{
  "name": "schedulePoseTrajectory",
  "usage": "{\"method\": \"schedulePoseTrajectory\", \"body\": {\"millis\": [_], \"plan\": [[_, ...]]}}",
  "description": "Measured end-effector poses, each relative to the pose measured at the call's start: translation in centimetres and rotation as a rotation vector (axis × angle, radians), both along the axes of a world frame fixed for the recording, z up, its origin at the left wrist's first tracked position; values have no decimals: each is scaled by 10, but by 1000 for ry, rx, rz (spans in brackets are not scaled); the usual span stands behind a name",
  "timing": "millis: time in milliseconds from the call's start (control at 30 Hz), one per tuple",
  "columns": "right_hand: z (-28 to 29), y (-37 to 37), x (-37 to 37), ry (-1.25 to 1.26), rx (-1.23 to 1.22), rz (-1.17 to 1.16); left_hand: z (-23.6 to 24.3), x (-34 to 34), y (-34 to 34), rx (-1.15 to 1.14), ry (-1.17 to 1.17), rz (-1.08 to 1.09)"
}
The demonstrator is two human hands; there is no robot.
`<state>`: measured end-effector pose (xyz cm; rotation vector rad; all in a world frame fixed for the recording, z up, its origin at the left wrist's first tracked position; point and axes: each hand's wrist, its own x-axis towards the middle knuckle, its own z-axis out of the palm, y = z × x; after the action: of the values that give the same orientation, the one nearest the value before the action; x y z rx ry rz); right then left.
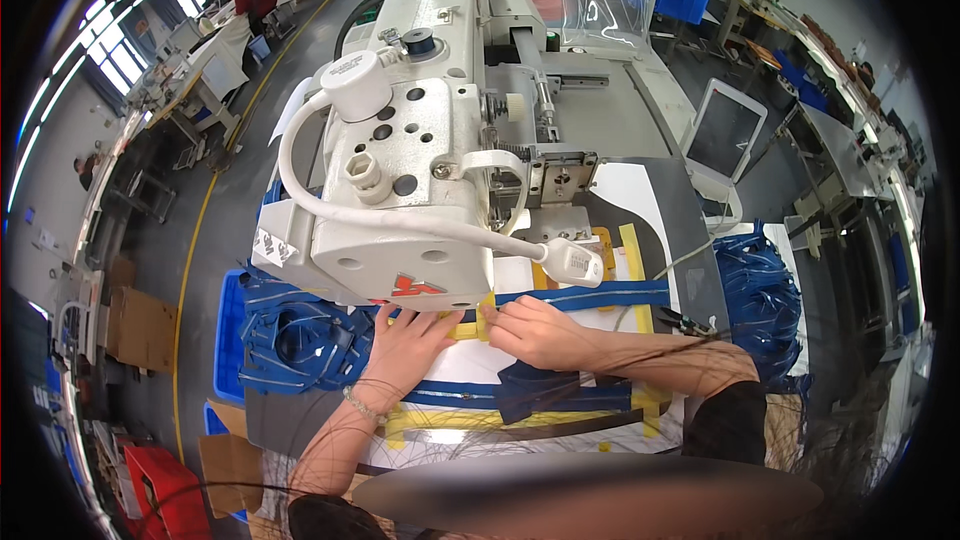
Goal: Sewing blue leather or textile straps using a heavy-duty industrial sewing machine.
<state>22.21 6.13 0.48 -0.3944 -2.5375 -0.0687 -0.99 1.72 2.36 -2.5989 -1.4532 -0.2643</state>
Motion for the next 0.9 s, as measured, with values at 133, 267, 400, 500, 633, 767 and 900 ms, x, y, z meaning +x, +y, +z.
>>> {"method": "schedulePoseTrajectory", "body": {"millis": [133,267,400,500,633,767,900], "plan": [[0,1,-4,6,64,-16,-1,-5,4,41,24,5],[-2,10,-3,29,64,-10,-4,-14,15,48,-47,-34],[-4,16,-1,49,34,-2,1,-24,36,-259,-32,31],[-9,20,-1,54,4,-11,-13,-37,51,-361,-254,-38],[-17,24,6,41,-38,-9,-7,-27,61,-517,-445,-30],[-9,22,6,32,-14,-7,-23,-41,74,-648,-476,-121],[-6,26,8,35,24,-4,-24,-36,79,-697,-554,-112]]}}
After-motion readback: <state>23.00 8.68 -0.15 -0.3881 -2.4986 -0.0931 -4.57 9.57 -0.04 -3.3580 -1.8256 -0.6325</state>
